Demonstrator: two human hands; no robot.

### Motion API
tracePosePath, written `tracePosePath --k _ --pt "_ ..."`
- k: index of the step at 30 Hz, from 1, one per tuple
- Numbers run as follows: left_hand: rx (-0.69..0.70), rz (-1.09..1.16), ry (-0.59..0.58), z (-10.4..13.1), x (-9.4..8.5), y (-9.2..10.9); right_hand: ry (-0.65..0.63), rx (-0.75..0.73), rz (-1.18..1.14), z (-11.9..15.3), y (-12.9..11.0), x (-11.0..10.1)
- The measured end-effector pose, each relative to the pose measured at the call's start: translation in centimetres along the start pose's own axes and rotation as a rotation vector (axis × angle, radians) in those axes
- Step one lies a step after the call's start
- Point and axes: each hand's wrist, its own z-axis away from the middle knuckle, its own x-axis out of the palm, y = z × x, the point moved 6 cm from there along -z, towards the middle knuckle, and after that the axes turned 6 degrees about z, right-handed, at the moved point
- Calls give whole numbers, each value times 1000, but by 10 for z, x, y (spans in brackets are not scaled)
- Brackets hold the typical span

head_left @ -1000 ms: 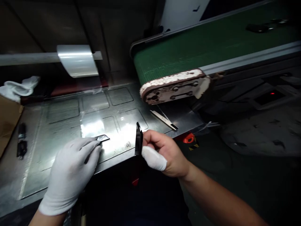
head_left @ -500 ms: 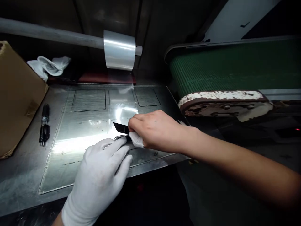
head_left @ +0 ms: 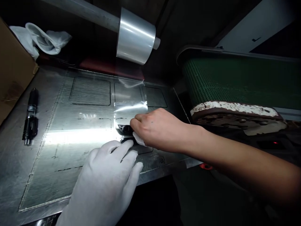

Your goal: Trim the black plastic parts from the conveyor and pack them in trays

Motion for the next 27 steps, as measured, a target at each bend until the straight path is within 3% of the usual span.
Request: tracePosePath --k 6,10,14,18,21,24,27 --pt "7 15 10 0 0 -1 -23 2 19 -3 -2 3" --pt "-32 61 -13 1 1 -4 18 70 -75 13 5 10" --pt "-58 66 52 4 -6 -6 208 215 -369 63 15 26" --pt "-20 63 130 7 -12 -9 366 386 -544 132 20 62" --pt "24 47 151 14 -10 -17 495 562 -519 179 25 86" --pt "-42 37 162 21 -5 -31 601 723 -410 215 33 105" --pt "-129 66 195 24 -6 -31 570 898 -320 241 40 127"
